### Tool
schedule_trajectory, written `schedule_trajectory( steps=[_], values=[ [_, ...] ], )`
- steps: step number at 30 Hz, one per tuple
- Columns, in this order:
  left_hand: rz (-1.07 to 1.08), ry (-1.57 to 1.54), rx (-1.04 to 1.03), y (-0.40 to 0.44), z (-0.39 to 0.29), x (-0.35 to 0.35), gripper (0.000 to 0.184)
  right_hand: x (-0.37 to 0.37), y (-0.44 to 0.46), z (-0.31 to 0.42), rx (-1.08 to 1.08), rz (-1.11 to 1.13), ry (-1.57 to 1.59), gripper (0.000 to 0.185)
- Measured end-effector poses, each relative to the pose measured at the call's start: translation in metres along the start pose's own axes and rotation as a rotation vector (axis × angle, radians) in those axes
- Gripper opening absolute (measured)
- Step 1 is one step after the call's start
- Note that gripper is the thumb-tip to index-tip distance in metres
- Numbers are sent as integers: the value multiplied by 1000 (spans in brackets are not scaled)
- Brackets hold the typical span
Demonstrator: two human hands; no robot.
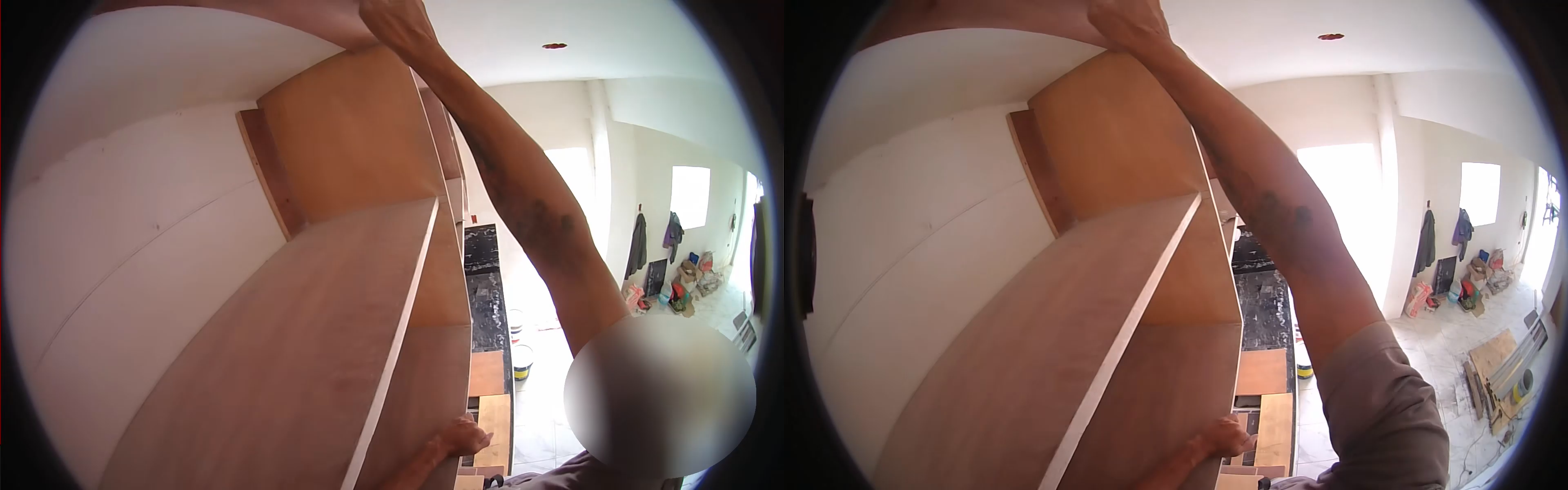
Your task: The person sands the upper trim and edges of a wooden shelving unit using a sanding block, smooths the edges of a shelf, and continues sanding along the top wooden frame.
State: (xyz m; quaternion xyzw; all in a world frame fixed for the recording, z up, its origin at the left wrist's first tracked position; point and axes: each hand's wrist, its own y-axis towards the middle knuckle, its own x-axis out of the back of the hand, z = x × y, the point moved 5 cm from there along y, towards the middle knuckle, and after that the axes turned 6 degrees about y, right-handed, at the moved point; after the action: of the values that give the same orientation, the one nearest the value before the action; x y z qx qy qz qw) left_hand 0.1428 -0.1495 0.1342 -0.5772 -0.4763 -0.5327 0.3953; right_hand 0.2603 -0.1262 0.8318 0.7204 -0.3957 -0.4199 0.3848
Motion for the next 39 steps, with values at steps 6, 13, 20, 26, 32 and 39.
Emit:
schedule_trajectory(
  steps=[6,13,20,26,32,39],
  values=[
    [-41,-1,-5,-1,-3,-4,53,40,8,69,-93,-86,322,31],
    [-96,-67,43,5,6,-2,54,17,5,36,79,-81,132,24],
    [-82,-85,-8,5,-2,7,55,-22,-11,-27,-170,47,43,33],
    [-65,-18,-5,2,-1,-8,54,37,-4,54,-383,-21,352,44],
    [-108,-28,-53,6,7,-9,48,26,-7,37,-326,-73,279,41],
    [-109,-30,-48,4,3,-10,49,-2,-12,1,-118,-13,-9,31]
  ],
)
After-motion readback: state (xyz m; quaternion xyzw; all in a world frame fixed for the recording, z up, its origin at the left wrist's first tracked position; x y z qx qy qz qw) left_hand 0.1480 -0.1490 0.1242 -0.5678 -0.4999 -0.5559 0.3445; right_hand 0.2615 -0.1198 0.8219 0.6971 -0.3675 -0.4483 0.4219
